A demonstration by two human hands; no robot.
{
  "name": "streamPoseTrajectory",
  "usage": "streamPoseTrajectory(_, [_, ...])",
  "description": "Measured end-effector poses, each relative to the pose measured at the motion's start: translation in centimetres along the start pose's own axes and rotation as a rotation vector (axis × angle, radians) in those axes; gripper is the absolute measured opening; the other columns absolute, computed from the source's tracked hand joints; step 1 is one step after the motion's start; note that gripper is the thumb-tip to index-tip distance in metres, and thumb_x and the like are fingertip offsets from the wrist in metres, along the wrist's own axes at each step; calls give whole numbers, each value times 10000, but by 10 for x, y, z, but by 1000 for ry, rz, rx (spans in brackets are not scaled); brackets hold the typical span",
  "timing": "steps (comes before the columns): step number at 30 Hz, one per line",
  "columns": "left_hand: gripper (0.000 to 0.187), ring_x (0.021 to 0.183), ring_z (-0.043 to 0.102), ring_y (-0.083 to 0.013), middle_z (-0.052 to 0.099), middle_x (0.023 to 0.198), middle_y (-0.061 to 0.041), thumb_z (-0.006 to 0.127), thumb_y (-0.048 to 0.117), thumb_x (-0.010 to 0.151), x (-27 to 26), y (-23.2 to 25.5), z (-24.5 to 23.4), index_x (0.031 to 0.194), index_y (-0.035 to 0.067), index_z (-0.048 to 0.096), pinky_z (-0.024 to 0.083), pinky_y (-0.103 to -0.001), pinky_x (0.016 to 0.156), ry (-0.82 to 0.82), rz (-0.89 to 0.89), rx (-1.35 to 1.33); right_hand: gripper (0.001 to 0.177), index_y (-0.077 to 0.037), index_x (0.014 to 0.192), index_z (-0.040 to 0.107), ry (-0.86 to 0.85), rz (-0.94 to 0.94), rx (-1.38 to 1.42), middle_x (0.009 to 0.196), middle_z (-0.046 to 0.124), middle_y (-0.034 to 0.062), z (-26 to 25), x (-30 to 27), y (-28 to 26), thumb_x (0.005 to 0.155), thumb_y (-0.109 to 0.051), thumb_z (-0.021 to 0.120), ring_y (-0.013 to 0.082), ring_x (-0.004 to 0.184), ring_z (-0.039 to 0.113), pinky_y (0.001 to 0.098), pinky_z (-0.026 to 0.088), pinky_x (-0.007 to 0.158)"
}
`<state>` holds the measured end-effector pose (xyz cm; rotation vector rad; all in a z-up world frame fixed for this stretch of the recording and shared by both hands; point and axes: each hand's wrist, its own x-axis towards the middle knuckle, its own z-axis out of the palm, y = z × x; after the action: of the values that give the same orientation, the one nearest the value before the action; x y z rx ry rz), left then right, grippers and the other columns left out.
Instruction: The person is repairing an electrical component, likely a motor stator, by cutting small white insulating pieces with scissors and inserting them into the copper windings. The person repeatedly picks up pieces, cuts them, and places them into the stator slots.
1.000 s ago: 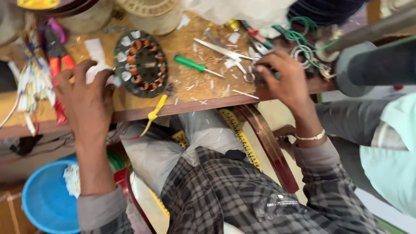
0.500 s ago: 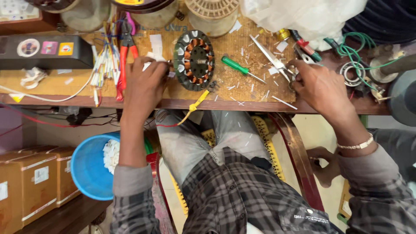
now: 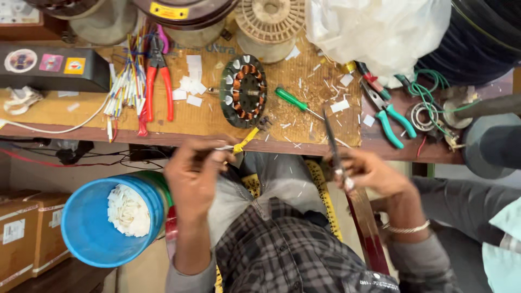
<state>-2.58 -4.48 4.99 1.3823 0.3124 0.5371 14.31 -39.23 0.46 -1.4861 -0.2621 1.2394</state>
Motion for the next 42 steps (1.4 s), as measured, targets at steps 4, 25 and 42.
streamPoseTrajectory(4, [269, 874, 709, -122, 783, 994, -93, 725, -9, 952, -4, 8, 27, 1219, 18, 711, 526, -232, 755, -103, 20, 275, 453, 7, 1124, 642, -245, -96, -272, 915, 651, 20, 39, 21, -1, 767, -104, 897, 104, 830, 623, 282, 545, 710])
streamPoseTrajectory(25, [58, 796, 700, -76, 678, 928, -43, 748, 17, 961, -12, -21, 53, 986, -35, 739, 525, -207, 682, 58, -61, 174, 795, -5, 1270, 717, -264, 32, -192, 713, 528, -43, 84, 35, -27, 569, -282, 968, 47, 631, 469, 251, 441, 563])
streamPoseTrajectory(42, [78, 744, 727, -88, 735, 831, -57, 722, 52, 946, -14, -13, 52, 935, -25, 724, 581, -212, 595, 115, -210, 136, 880, -71, 1342, 704, -349, 9, -309, 737, 581, -75, 76, 34, -53, 567, -410, 946, 32, 662, 511, 238, 414, 569])
